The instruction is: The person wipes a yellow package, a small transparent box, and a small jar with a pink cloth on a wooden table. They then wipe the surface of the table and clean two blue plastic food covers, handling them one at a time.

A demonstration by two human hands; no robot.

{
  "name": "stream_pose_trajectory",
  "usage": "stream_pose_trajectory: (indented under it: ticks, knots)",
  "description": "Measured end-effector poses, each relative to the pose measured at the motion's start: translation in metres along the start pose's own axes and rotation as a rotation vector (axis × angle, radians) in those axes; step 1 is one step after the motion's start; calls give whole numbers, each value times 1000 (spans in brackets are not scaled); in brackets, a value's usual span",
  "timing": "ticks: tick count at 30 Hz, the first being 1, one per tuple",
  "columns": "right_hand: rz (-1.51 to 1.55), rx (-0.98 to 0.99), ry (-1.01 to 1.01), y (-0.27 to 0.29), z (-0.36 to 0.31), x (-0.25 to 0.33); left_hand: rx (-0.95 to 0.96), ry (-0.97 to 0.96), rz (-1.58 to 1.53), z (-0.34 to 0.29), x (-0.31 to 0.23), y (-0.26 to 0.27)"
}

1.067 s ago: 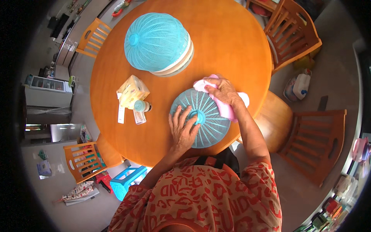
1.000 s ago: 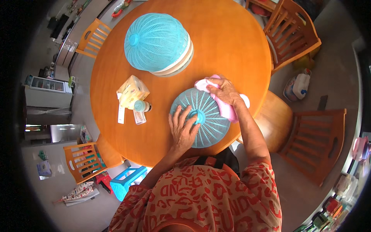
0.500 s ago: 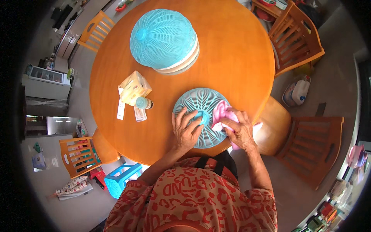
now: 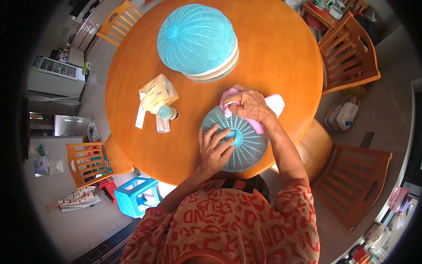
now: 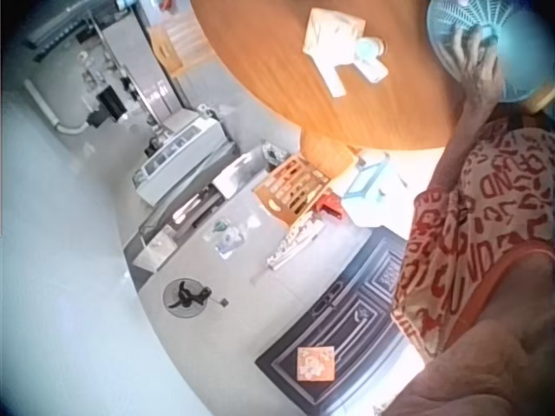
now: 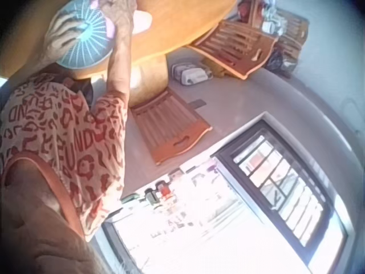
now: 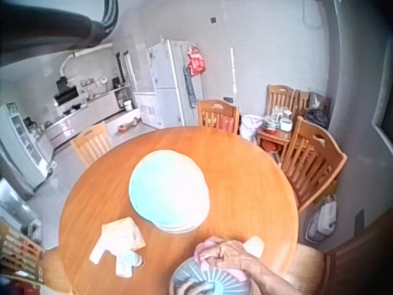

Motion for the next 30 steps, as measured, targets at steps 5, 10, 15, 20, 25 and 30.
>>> stream_pose_trajectory:
  ticks: [5, 10, 15, 20, 25, 30]
  knots:
    - [-127, -60, 5, -5, -45, 11, -18, 25, -16, 2, -2, 2]
    - [-327, -214, 106, -26, -116, 44, -46, 27, -27, 2, -1, 1]
    - [-342, -135, 9, -50, -148, 53, -73, 14, -46, 1, 2, -1]
    - [-231, -223, 71, -20, -113, 41, -52, 1, -51, 1, 2, 0]
    - [-133, -78, 135, -2, -54, 22, -22, -1, -31, 2, -1, 3]
    - [764, -168, -36, -8, -40, -54, -7, 25, 4, 2, -2, -1]
Point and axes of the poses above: each hand's wrist, its own z-axis towards the middle knuckle, its own y-axis out of the back of the hand, x = y × z, the point moved 6 cm from there along z, towards the middle knuckle, and after that the axes turned 14 degrees about x, right-handed, at the moved point
